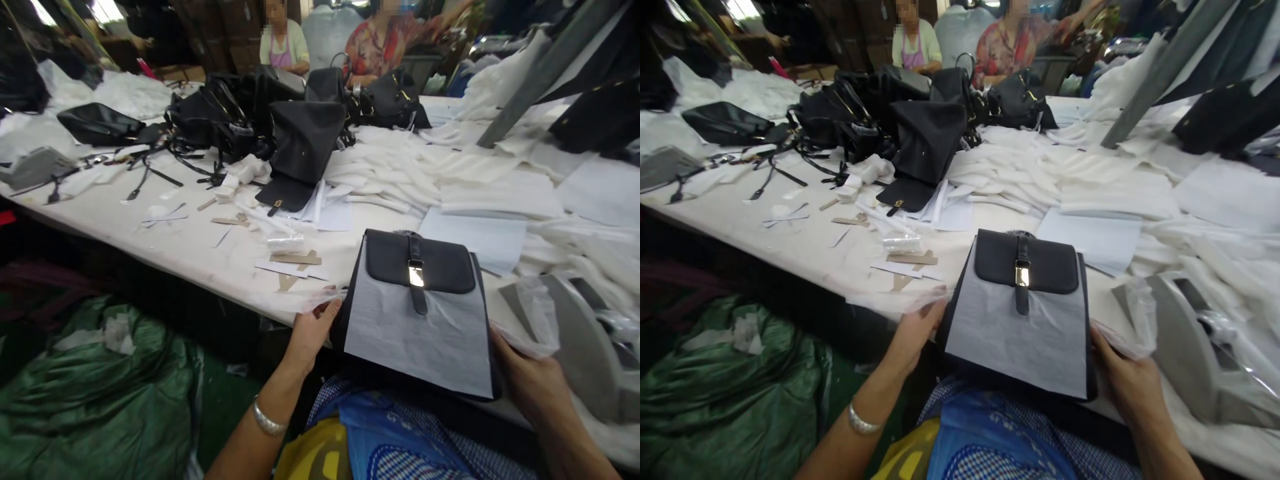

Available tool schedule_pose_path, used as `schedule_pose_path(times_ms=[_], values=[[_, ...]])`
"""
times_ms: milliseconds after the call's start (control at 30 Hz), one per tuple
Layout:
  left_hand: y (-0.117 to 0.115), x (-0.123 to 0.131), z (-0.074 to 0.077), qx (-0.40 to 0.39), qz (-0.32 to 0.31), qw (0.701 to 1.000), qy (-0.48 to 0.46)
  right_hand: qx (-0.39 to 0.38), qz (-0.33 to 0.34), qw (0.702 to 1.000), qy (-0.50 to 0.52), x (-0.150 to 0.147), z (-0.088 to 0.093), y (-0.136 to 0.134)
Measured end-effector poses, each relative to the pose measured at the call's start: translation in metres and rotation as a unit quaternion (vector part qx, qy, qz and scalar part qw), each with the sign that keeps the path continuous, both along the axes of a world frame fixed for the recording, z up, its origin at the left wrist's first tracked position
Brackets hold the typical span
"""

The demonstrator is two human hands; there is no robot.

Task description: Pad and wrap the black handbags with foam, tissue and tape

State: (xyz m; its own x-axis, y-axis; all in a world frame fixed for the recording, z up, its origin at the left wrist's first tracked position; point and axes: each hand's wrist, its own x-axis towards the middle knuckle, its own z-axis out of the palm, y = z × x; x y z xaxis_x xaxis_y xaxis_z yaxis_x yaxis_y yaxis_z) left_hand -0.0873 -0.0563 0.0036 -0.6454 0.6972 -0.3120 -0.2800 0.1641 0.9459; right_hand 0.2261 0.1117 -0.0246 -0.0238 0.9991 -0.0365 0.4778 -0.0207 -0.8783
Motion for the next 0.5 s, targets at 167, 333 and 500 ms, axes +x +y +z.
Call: schedule_pose_path(times_ms=[167, 333, 500], values=[[0.016, 0.002, -0.012, 0.002, 0.095, 0.994, -0.050, -0.067, -0.028, 0.996, -0.043, 0.004, 0.000, 0.004], [0.018, -0.003, -0.021, 0.011, 0.166, 0.981, -0.102, -0.104, -0.087, 0.989, 0.057, -0.018, 0.012, -0.015], [0.009, -0.008, -0.008, 0.047, 0.102, 0.986, -0.123, -0.124, -0.097, 0.948, 0.278, -0.024, 0.011, -0.029]])
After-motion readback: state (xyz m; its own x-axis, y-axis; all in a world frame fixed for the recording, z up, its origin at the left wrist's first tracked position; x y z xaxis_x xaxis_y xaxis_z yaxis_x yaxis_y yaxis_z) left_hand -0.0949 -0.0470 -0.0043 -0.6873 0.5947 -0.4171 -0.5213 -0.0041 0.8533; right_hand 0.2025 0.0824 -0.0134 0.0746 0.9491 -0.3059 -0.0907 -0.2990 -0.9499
